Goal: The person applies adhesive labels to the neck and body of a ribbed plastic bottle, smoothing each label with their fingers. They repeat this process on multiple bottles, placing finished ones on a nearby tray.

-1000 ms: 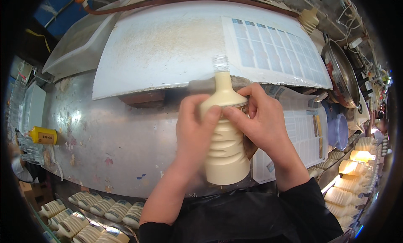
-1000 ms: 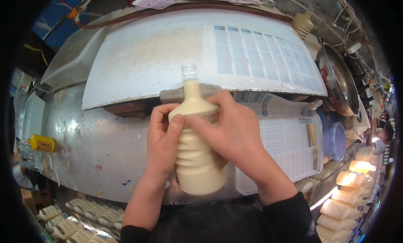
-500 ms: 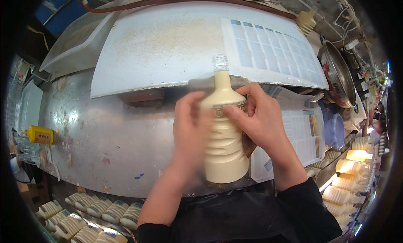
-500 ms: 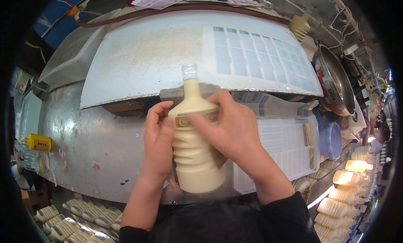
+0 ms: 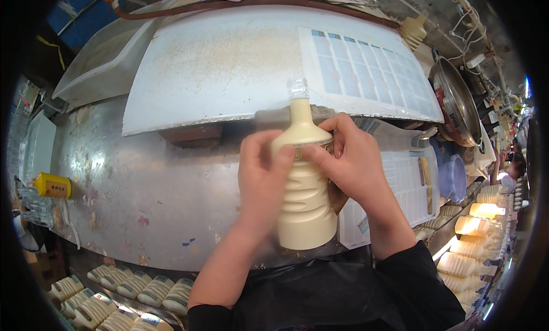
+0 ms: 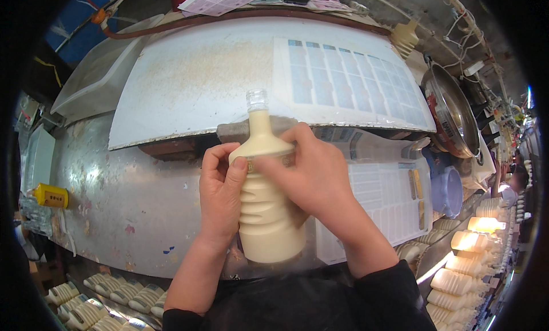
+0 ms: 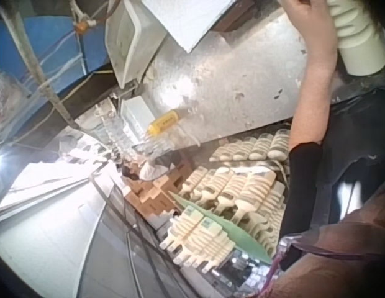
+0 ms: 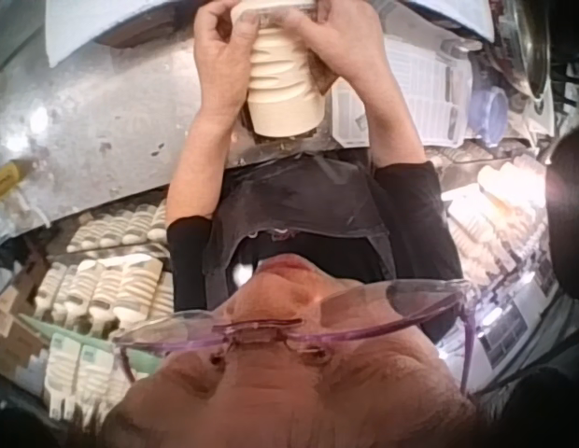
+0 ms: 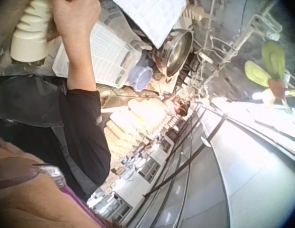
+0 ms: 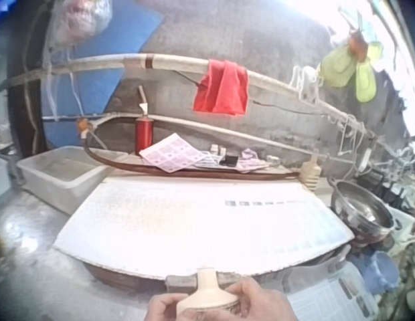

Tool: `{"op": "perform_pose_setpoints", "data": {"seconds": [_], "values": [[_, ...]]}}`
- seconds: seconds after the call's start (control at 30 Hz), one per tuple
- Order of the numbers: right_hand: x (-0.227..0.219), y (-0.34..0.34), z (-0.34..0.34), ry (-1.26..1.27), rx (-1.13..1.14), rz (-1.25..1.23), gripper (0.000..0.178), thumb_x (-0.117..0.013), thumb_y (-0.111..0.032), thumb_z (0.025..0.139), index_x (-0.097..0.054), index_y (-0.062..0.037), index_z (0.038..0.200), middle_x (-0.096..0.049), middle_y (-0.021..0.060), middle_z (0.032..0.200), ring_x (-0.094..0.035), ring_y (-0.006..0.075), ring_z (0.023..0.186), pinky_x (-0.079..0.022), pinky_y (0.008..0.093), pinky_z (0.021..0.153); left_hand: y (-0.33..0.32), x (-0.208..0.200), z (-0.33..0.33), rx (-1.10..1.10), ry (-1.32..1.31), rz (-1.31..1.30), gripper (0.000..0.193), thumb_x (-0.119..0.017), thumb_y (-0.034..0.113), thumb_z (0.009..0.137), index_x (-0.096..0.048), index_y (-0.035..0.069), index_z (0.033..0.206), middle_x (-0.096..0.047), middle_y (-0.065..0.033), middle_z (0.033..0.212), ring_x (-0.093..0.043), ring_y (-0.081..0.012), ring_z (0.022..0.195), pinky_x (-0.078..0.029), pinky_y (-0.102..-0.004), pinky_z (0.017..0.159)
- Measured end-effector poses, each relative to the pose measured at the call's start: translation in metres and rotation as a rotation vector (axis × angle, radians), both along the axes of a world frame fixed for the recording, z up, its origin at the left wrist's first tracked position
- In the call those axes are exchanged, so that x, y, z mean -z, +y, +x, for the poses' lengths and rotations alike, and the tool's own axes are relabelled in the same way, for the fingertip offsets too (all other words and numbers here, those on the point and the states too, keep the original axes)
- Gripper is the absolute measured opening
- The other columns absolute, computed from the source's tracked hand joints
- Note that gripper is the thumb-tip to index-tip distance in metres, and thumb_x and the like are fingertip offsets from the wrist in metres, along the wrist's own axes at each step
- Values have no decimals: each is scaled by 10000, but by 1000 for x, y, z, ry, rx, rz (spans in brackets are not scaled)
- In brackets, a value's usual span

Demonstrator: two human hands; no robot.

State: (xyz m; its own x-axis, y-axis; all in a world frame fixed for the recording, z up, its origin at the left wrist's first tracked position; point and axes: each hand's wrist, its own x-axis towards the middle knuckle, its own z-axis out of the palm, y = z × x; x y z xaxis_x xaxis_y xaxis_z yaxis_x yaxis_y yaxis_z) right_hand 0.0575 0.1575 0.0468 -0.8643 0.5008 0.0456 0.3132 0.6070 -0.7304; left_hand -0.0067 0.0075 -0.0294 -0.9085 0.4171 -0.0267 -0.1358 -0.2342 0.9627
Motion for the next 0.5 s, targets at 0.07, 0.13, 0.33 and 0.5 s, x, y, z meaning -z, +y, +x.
{"op": "perform_pose_setpoints", "data": {"seconds": [0.07, 0.13, 0.33, 0.5], "values": [[1, -4, 0, -3, 22, 55, 511, -823, -442, 793, -650, -19, 1022, -474, -3, 618, -462, 89, 575, -364, 278, 535, 1, -1, 0, -3, -6, 6, 321, -705, 232, 988, -593, 26, 1207, -545, -77, 1178, -557, -165, 1099, -464, -320, 989], [-2, -5, -1, -20, 29, 38, 521, -823, -456, 794, -650, -20, 1022, -474, -6, 618, -459, 87, 577, -365, 277, 537, 1, -5, 1, -1, -30, 23, 312, -702, 227, 989, -593, 25, 1201, -545, -78, 1180, -558, -164, 1097, -462, -319, 992], [-4, -4, 0, -37, 6, -20, 451, -799, -397, 847, -647, -17, 1034, -489, -11, 623, -455, 80, 581, -365, 270, 541, 0, -4, 1, -3, -32, 32, 293, -676, 226, 1003, -591, 24, 1196, -555, -76, 1155, -562, -158, 1082, -464, -315, 986], [6, 13, 3, 7, -36, -296, 404, -762, -349, 881, -638, -9, 1062, -538, 6, 641, -497, 96, 600, -403, 286, 565, -5, -9, -3, 12, -26, -32, 298, -636, 258, 1023, -584, 21, 1198, -570, -83, 1151, -562, -152, 1068, -466, -312, 962]]}}
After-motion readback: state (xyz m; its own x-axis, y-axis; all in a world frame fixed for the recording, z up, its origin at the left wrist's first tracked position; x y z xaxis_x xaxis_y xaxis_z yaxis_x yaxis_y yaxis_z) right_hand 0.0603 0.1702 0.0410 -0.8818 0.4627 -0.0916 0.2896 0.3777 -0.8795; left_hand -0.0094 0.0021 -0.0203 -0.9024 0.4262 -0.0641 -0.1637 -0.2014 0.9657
